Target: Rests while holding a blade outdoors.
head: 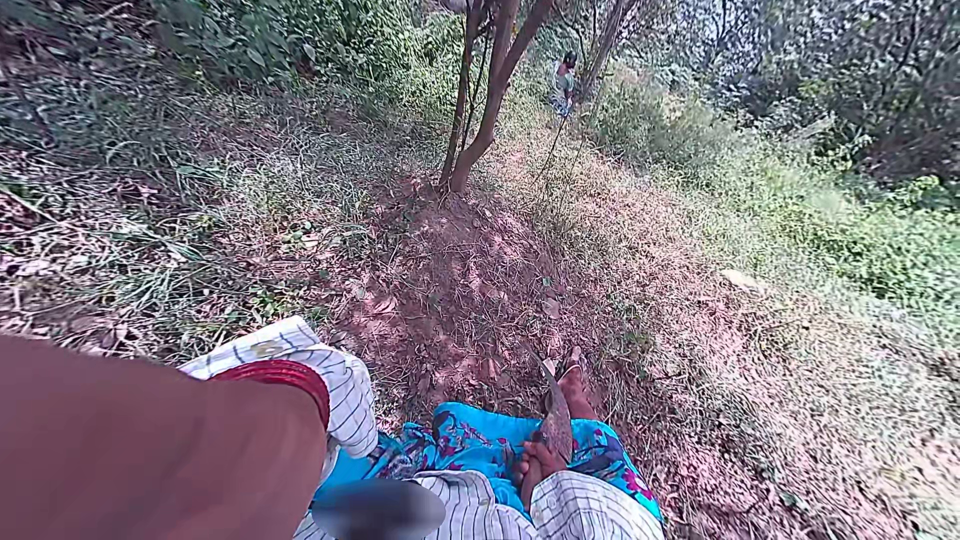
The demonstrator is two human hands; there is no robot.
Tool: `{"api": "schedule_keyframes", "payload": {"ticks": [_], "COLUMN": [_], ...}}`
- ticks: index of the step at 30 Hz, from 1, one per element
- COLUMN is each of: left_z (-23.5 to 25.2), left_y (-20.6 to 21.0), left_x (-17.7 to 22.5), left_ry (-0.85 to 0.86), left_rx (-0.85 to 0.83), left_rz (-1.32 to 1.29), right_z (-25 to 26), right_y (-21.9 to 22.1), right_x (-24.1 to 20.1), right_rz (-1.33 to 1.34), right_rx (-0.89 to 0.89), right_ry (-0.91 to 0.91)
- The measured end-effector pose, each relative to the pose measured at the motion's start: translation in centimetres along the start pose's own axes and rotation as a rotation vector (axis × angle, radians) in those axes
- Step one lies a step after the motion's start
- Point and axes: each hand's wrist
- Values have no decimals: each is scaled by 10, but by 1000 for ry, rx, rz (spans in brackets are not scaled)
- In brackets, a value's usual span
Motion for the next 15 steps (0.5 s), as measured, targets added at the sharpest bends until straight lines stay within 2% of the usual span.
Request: {"api": "schedule_keyframes", "payload": {"ticks": [4,9,15], "left_z": [4,7,5], "left_y": [6,9,9], "left_x": [-3,7,4], "left_ry": [87,18,34], "left_rx": [-82,-170,-195], "left_rz": [-23,324,221], "right_z": [-10,3,17], "right_y": [10,-4,-11], "right_x": [-14,7,13], "right_rz": [8,-9,20], "right_rx": [18,37,-3], "right_ry": [-22,8,31]}}
Point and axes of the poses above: each hand's wrist, its own z-axis towards the middle knuckle, its own y-axis out of the palm, x = y × z, and after that the axes turned 10 degrees about x, right-handed
